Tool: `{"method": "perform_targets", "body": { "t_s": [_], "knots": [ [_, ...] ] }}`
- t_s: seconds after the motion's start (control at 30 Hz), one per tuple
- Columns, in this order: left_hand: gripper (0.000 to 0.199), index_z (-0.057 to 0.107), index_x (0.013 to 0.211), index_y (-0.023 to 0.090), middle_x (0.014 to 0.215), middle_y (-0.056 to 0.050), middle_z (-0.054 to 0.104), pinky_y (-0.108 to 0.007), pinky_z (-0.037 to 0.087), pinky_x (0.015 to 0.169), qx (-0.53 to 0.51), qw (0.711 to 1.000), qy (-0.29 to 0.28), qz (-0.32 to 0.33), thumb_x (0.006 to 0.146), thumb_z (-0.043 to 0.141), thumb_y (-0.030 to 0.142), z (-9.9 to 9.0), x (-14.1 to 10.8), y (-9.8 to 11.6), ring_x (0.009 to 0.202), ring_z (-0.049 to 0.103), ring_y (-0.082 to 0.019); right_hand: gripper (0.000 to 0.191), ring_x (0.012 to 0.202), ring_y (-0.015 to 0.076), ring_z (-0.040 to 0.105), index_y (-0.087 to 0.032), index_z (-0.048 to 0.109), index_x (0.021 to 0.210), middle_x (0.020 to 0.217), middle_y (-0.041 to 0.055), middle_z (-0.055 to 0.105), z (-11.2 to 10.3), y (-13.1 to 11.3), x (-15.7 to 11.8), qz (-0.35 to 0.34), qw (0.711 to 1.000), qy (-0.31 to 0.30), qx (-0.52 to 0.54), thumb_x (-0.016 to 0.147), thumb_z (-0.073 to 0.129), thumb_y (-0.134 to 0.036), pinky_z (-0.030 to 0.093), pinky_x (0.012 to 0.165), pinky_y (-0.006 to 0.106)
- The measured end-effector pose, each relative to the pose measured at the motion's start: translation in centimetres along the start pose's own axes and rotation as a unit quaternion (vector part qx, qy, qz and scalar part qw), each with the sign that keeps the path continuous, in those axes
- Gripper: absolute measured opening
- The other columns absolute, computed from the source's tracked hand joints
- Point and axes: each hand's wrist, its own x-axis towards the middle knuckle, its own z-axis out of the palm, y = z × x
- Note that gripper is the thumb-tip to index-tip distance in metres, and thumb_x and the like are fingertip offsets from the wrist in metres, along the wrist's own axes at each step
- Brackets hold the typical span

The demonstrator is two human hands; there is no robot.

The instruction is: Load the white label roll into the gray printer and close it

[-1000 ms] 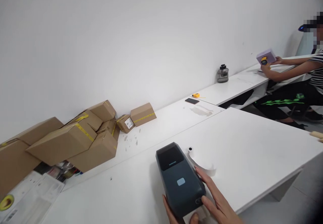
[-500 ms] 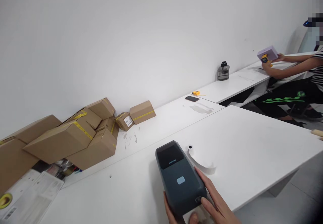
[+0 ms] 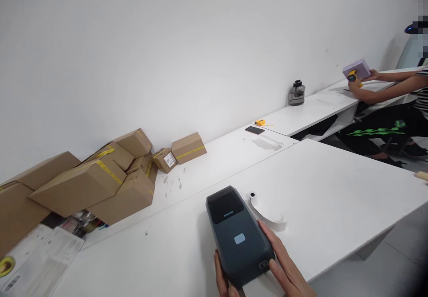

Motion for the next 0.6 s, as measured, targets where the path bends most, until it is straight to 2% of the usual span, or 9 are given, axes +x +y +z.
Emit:
{"method": "perform_targets", "body": {
  "t_s": [0.1, 0.2, 0.33, 0.43, 0.5, 0.6],
  "knots": [
    [0.105, 0.008, 0.16, 0.007, 0.166, -0.013, 0.021, -0.033, 0.034, 0.12, 0.023, 0.999, -0.028, -0.01, 0.085, 0.014, 0.081, -0.7, 0.4, 1.8, 0.152, 0.024, -0.03, 0.063, 0.155, 0.0282, 0.013, -0.038, 0.019, 0.159, 0.169, -0.0019, 0.015, -0.3, -0.8, 0.4, -0.013, 1.0, -0.004, -0.005, 0.1, 0.033, -0.056, 0.018, 0.125, 0.05],
    [0.099, 0.012, 0.16, 0.01, 0.167, -0.012, 0.019, -0.037, 0.026, 0.124, 0.001, 1.0, -0.024, 0.016, 0.088, 0.022, 0.078, -1.0, 0.8, 4.3, 0.154, 0.019, -0.029, 0.061, 0.154, 0.029, 0.015, -0.038, 0.019, 0.158, 0.169, -0.0002, 0.016, -1.0, -2.0, 1.8, -0.059, 0.998, -0.014, -0.03, 0.101, 0.03, -0.056, 0.023, 0.124, 0.052],
    [0.076, 0.031, 0.156, 0.018, 0.165, -0.008, 0.029, -0.04, 0.021, 0.126, -0.03, 0.999, -0.015, 0.041, 0.095, 0.032, 0.065, -0.9, 2.2, 8.3, 0.153, 0.023, -0.026, 0.062, 0.152, 0.03, 0.021, -0.038, 0.023, 0.157, 0.165, 0.0027, 0.027, -1.9, -4.5, 5.8, -0.193, 0.975, -0.009, -0.11, 0.1, 0.03, -0.061, 0.025, 0.123, 0.053],
    [0.068, 0.041, 0.15, 0.02, 0.161, -0.008, 0.037, -0.039, 0.026, 0.124, -0.017, 0.999, -0.019, 0.033, 0.096, 0.039, 0.061, -1.0, 3.9, 10.6, 0.149, 0.033, -0.026, 0.057, 0.15, 0.0275, 0.026, -0.036, 0.027, 0.155, 0.16, 0.0039, 0.037, -1.6, -6.8, 9.7, -0.273, 0.952, 0.004, -0.136, 0.103, 0.025, -0.058, 0.026, 0.122, 0.05],
    [0.065, 0.043, 0.149, 0.023, 0.161, -0.006, 0.038, -0.037, 0.029, 0.122, 0.025, 0.999, -0.032, 0.023, 0.095, 0.043, 0.06, -1.0, 5.0, 11.1, 0.148, 0.035, -0.025, 0.055, 0.145, 0.0268, 0.036, -0.032, 0.036, 0.15, 0.152, 0.0068, 0.047, -1.1, -8.1, 12.1, -0.302, 0.944, 0.027, -0.131, 0.103, 0.023, -0.057, 0.032, 0.118, 0.047],
    [0.065, 0.041, 0.149, 0.024, 0.162, -0.006, 0.036, -0.036, 0.031, 0.121, 0.106, 0.994, -0.032, 0.008, 0.094, 0.046, 0.059, -1.0, 6.3, 9.7, 0.15, 0.032, -0.024, 0.057, 0.126, 0.0263, 0.055, -0.025, 0.05, 0.136, 0.134, 0.0096, 0.061, -0.3, -9.8, 15.3, -0.28, 0.949, 0.055, -0.133, 0.102, 0.02, -0.06, 0.042, 0.107, 0.044]
  ]
}}
